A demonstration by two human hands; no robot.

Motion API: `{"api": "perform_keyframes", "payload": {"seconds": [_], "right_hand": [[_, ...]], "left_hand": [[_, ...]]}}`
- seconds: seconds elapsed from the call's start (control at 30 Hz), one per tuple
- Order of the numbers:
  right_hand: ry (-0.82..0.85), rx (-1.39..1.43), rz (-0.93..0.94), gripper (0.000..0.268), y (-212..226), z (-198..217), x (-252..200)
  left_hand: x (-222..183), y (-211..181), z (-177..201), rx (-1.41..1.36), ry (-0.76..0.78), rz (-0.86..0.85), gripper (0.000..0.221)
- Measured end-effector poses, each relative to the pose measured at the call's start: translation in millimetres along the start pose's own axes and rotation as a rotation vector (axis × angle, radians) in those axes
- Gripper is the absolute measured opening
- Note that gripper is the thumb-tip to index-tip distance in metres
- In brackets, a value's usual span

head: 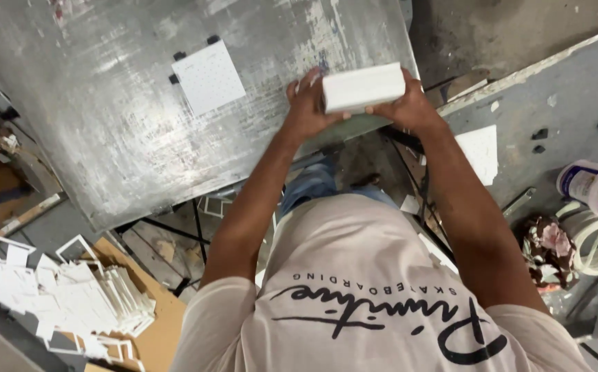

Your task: Operating an industrial press to process paper sheets and then manually folding and assembling the resulting white cardboard boxes.

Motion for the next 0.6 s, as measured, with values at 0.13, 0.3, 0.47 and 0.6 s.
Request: {"api": "perform_keyframes", "payload": {"seconds": [0.13,0.3,0.47,0.6], "right_hand": [[-0.091,-0.444,0.050,0.093,-12.7,-2.2,4.7],[-0.104,-0.433,-0.101,0.103,-11.3,1.5,-0.7],[-0.066,-0.218,0.103,0.126,-4.9,-17.1,-11.2],[-0.113,-0.100,0.225,0.098,-1.4,-9.7,-8.4]], "left_hand": [[18.4,25.4,-20.6,0.050,-0.056,-0.071,0.119],[4.0,32.3,-31.7,0.019,-0.025,-0.062,0.114],[-10.9,-10.4,-6.2,-0.055,-0.220,-0.374,0.128],[-5.6,2.4,-16.3,-0.056,0.005,-0.100,0.097]]}}
Point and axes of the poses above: each hand's wrist, its own x-axis towards the middle knuckle, its own z-axis out of the back of the hand, y = z × x, the point moved 9 cm from there along x, towards the middle knuckle, and after that the axes turned 6 degrees about -z, right-handed, at the moved point
